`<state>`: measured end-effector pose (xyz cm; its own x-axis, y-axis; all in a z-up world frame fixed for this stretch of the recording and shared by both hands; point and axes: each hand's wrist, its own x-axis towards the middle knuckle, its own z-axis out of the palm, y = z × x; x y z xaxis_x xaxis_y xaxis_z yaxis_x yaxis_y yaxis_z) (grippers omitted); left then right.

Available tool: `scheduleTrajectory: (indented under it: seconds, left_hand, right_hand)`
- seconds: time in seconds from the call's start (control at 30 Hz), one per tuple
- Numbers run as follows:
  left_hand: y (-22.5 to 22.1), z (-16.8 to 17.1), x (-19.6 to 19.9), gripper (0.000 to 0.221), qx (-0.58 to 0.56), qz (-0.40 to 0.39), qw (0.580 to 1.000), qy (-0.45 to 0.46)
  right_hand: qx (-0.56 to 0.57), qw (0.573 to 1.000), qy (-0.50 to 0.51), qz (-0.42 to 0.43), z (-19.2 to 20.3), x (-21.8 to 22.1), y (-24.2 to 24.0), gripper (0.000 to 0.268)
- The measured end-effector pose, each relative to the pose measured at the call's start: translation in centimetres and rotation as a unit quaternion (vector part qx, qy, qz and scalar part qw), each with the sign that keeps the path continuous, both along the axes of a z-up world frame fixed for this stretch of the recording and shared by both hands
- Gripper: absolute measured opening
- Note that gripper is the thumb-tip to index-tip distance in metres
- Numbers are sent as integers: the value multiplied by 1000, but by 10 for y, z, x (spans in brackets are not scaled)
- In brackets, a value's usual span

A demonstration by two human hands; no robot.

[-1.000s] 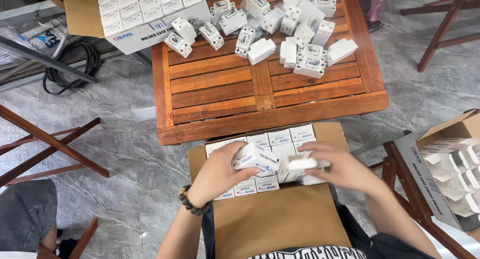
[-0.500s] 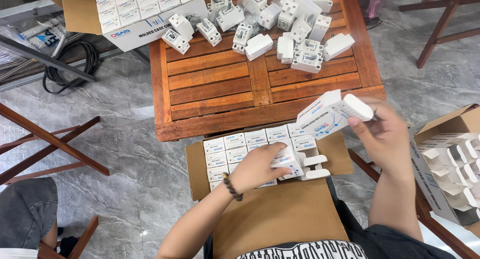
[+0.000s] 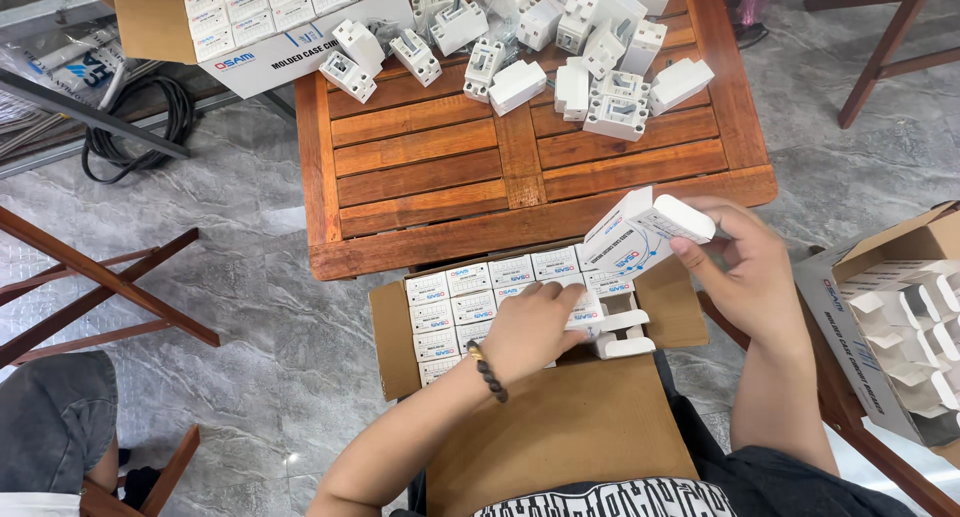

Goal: The person handles several circuit breakers by picking them up from a table, turning them over, and placing them into cardboard dividers in a box.

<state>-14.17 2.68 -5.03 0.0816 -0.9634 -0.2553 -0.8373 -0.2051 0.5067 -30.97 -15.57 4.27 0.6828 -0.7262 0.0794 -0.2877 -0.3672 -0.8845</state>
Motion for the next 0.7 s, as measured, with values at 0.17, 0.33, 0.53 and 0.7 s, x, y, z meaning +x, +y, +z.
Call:
scheduleTrajectory:
  seconds: [0.17, 0.33, 0.53, 0.7]
  left_hand:
    - [1, -31, -18, 59, -168, 19, 971, -171]
    - [9, -56, -29, 21, -242, 27, 936, -256]
    - [10, -24, -23, 50, -63, -6, 996, -64]
    - [4, 56, 37, 62, -95, 85, 987, 94]
  right_hand:
    - [-13, 1000, 25, 4, 3, 4, 2, 29]
    - [-25, 999, 34, 26, 2, 7, 1, 22]
    - [-4, 1000, 4, 20, 8, 21, 8, 21]
    - [-46, 996, 9, 81, 0, 34, -1, 21]
